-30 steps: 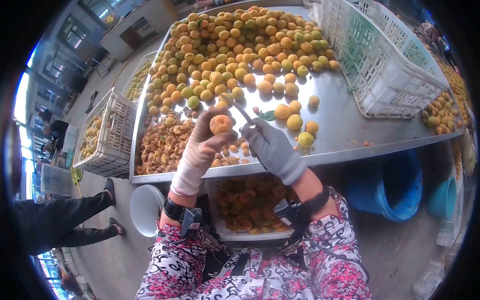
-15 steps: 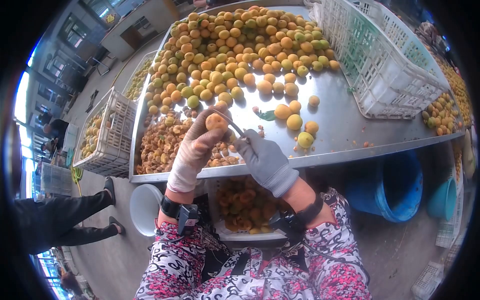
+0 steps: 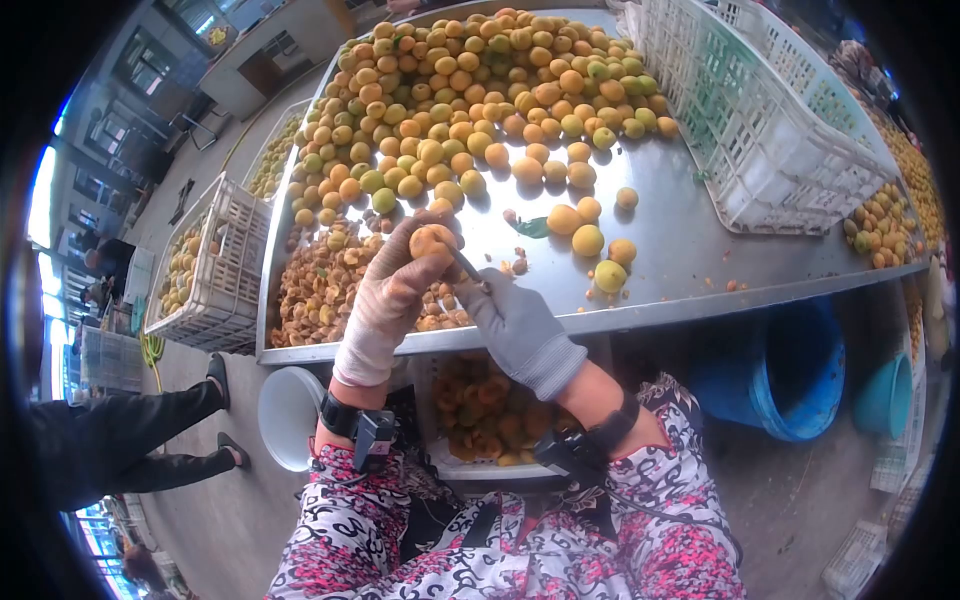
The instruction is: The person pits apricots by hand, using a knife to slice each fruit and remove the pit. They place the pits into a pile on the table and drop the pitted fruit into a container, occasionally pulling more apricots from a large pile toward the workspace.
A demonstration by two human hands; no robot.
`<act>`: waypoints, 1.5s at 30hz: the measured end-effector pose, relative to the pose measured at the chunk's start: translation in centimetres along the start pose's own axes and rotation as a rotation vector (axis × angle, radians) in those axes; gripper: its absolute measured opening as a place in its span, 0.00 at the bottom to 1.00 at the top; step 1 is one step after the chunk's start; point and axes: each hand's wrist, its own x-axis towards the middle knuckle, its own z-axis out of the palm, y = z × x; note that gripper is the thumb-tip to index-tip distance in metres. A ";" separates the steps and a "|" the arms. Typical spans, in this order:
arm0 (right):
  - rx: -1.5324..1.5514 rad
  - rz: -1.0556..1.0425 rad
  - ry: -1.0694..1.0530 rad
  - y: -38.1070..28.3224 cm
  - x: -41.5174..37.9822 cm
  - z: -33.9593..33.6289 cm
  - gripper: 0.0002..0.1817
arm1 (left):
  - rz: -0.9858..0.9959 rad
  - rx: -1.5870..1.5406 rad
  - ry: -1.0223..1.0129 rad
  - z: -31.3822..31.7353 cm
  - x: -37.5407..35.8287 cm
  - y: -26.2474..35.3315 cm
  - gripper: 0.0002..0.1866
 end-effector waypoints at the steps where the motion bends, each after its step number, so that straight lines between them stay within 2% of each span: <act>1: 0.019 0.039 0.005 0.1 -0.1 0.5 0.17 | 0.000 0.000 -0.001 0.1 0.0 -0.1 0.27; 4: 0.004 0.080 0.035 0.5 0.1 1.3 0.17 | -0.032 -0.073 0.068 0.6 0.4 -0.9 0.27; 6: -0.012 0.058 0.075 0.4 0.3 1.5 0.17 | 0.046 -0.252 0.066 0.7 0.8 -1.8 0.27; 9: -0.022 0.002 0.145 1.1 0.7 2.2 0.17 | 0.035 -0.430 0.052 1.1 1.5 -3.5 0.29; 10: -0.015 -0.032 0.179 1.5 0.8 2.4 0.17 | 0.005 -0.423 0.119 1.2 1.6 -3.8 0.30; 14: 0.037 -0.088 0.230 1.2 1.3 2.0 0.17 | 0.025 -0.385 0.176 1.6 1.5 -3.6 0.30; 16: -0.051 0.061 0.085 0.6 1.4 0.9 0.17 | 0.144 -0.159 0.107 1.6 1.2 -2.5 0.30; 17: -0.052 0.062 0.086 0.4 1.3 0.7 0.17 | 0.143 -0.161 0.106 1.7 1.1 -2.1 0.30; 20: 0.076 0.018 0.114 0.2 0.8 1.6 0.17 | 0.059 -0.197 0.092 2.1 1.0 -2.2 0.31; 21: 0.028 0.024 0.152 0.7 0.6 2.6 0.17 | -0.036 -0.414 0.068 2.3 1.4 -2.9 0.31; 23: -0.021 0.028 0.192 1.2 0.5 3.1 0.17 | -0.128 -0.557 0.237 2.6 1.5 -3.5 0.31; 27: -0.040 0.006 0.151 0.6 0.6 2.1 0.16 | -0.130 -0.474 0.217 0.5 2.0 -4.0 0.31; 29: -0.029 0.031 0.108 0.7 0.9 1.2 0.15 | 0.023 -0.244 0.214 -0.2 1.9 -3.2 0.26; 33: -0.026 -0.002 0.061 0.7 0.9 1.1 0.15 | 0.126 -0.062 0.161 -0.6 1.4 -2.2 0.25; 34: -0.016 0.013 0.057 0.6 0.8 1.3 0.15 | 0.123 -0.061 0.161 -0.4 1.5 -2.7 0.25; 36: -0.033 -0.034 0.118 1.0 0.7 2.5 0.15 | -0.033 -0.567 0.230 0.4 1.9 -3.8 0.26; 37: -0.051 -0.082 0.178 1.1 0.7 2.9 0.15 | -0.032 -0.567 0.230 0.6 2.0 -3.8 0.26; 39: -0.085 -0.049 0.153 0.7 0.6 2.3 0.15 | -0.089 -0.578 0.223 0.9 2.0 -3.6 0.24; 43: -0.116 -0.006 0.093 0.5 0.8 1.1 0.15 | -0.032 -0.375 0.331 0.3 2.4 -3.5 0.28; 45: -0.129 -0.039 0.095 1.0 0.8 1.1 0.15 | -0.008 -0.284 0.285 -0.1 2.0 -3.0 0.28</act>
